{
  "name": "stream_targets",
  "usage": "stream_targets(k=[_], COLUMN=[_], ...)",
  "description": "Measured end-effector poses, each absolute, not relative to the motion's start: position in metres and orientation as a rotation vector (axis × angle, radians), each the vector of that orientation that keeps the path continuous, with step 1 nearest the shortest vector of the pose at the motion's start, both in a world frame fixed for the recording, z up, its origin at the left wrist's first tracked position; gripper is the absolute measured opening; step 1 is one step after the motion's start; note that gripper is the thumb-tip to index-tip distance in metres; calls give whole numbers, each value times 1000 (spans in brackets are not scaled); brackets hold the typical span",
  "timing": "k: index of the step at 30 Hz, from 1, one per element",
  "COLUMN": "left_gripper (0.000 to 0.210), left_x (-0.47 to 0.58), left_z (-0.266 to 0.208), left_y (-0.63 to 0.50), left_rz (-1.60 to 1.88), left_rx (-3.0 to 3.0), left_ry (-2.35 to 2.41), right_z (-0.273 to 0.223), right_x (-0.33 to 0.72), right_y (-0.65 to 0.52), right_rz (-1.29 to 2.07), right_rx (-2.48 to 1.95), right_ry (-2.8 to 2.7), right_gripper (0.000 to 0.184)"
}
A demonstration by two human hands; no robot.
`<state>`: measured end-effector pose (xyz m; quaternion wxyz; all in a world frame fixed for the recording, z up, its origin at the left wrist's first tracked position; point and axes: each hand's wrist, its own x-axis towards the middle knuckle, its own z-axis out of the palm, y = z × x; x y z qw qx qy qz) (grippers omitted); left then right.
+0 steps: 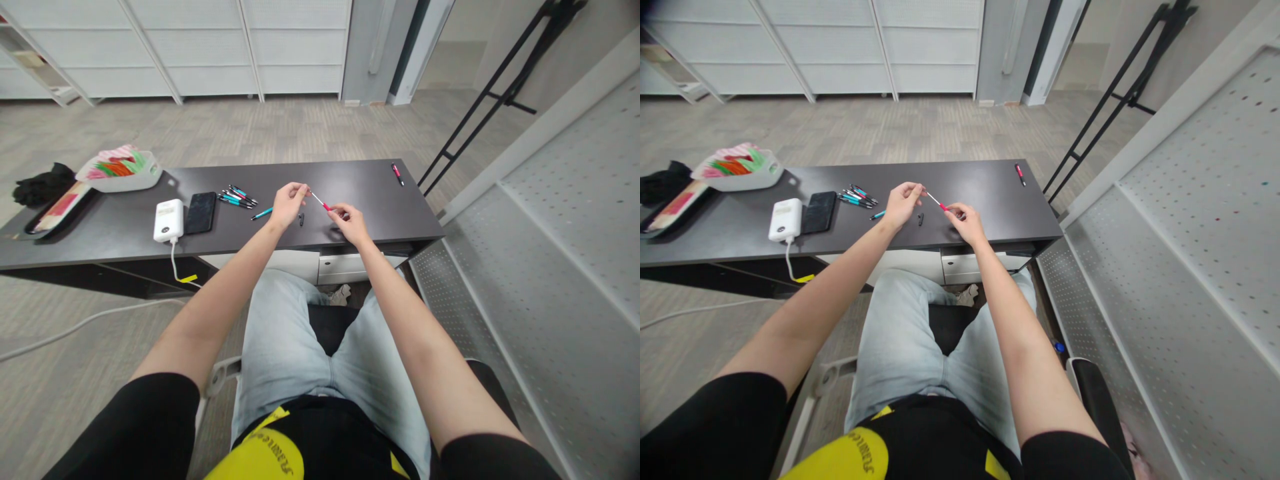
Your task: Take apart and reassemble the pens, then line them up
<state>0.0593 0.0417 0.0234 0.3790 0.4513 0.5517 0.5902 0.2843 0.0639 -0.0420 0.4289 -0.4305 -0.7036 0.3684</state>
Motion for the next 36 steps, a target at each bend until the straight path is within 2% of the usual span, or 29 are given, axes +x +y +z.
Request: stream_targets(k=[9,16,21,25,30,36], left_gripper=[29,7,16,26,19,14], left_x=[71,56,33,29,37,36], left_z=[16,3,-6,-13,-15,-17], left_y=[41,30,21,14,12,11], left_rz=[1446,1245,1144,1039,947,1036], left_rx=[1240,1509,1739,1812,1836,1773], left_ry=[1382,1506,1856,1903,1863,1835], right_z=[-42,-41,-41,-42,-42,-39], right_x=[283,282,280,280,281,280], right_y=[65,63,63,63,63,63], right_rz=[931,940,945,943,942,934], right_rx=[-1073,-1082,-1102,-1097,-1090,-1117], right_ry=[-1746,-1716,-1696,-1701,-1712,-1717], right_gripper=[34,37,32,28,31,30])
